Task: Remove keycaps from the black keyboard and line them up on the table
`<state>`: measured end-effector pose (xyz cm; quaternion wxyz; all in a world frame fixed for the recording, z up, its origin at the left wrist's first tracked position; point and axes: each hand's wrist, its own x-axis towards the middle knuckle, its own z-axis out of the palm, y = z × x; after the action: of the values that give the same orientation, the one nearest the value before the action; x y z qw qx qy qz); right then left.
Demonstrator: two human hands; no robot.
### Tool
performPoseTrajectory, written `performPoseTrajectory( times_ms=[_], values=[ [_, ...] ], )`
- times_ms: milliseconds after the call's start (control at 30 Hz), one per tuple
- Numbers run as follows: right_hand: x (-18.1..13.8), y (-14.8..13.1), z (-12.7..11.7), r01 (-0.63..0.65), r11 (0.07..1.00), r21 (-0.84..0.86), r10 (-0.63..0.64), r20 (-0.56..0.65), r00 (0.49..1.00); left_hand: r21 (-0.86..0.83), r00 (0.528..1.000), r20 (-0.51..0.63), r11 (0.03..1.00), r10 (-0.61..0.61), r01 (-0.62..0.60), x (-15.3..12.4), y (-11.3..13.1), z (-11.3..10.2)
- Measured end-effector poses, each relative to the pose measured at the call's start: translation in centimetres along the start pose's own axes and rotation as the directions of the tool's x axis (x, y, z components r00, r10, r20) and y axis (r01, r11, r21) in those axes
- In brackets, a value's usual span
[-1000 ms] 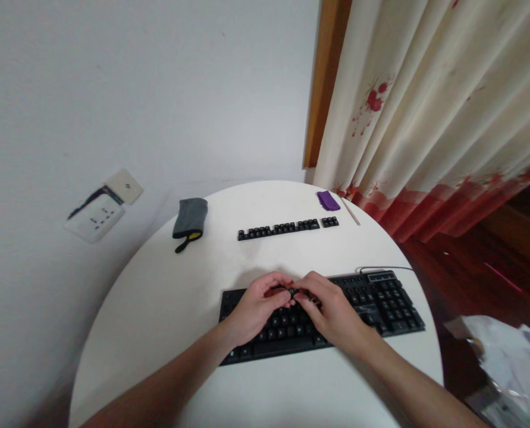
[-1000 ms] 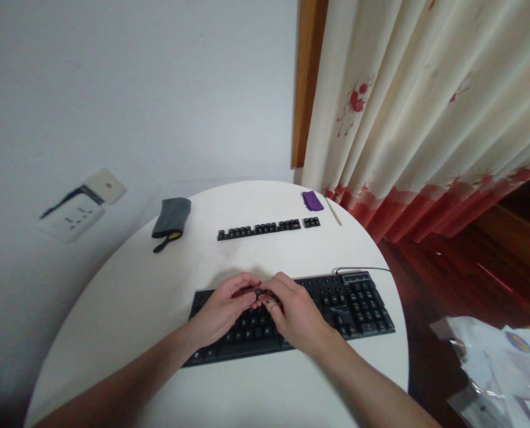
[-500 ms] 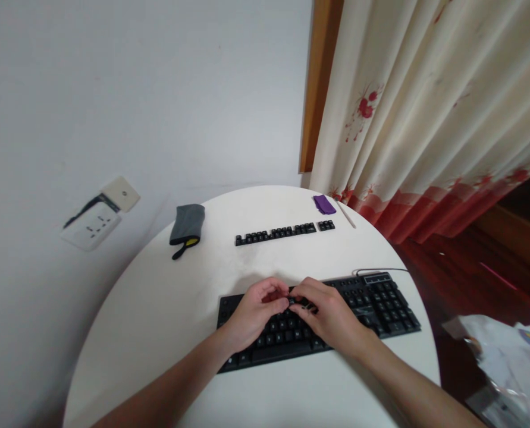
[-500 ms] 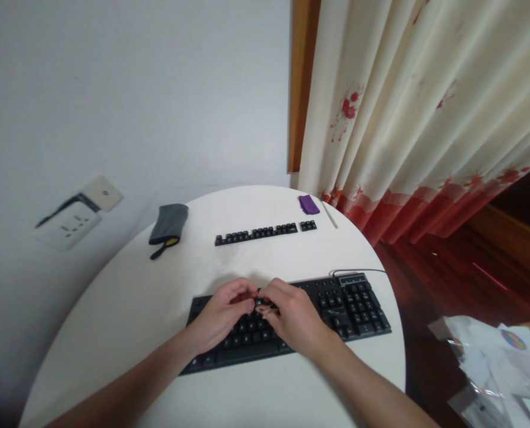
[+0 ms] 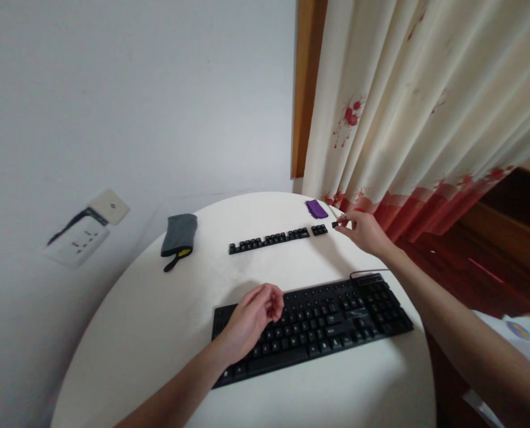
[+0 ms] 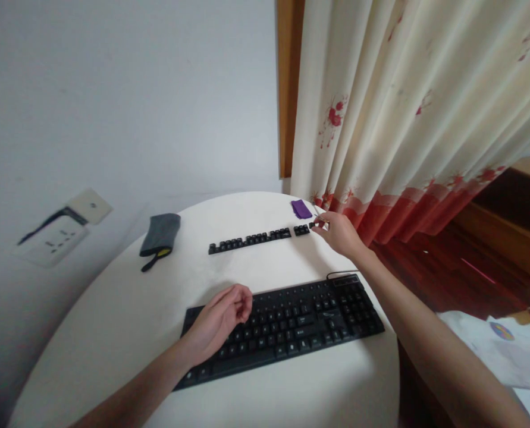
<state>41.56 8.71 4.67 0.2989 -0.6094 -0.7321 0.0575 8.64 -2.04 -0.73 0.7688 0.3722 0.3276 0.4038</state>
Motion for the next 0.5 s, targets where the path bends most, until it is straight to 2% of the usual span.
performPoseTrajectory(
  times_ms=[67, 167, 300, 500],
  values=[
    [1.5, 2.9, 1.1, -0.043, 0.997, -0.069, 0.048, 0.074, 0.996, 0.0, 1.0, 0.008, 1.0, 0.0, 0.0, 0.0, 0.0, -0.1],
    [2.6, 5.7, 3.0, -0.083, 0.983, -0.165, 0.111, 0.17, 0.979, -0.006, 1.0, 0.012, 1.0, -0.006, 0.006, 0.1, -0.1, -0.3],
    [3.0, 7.1, 4.8, -0.1, 0.973, -0.208, 0.147, 0.222, 0.964, -0.02, 1.0, 0.002, 1.0, -0.021, 0.021, 0.2, -0.1, -0.4],
    [3.7, 7.8, 5.4, -0.123, 0.953, -0.278, 0.196, 0.25, 0.948, -0.031, 0.999, -0.006, 0.999, -0.042, 0.041, 0.1, 0.0, -0.2]
  ],
)
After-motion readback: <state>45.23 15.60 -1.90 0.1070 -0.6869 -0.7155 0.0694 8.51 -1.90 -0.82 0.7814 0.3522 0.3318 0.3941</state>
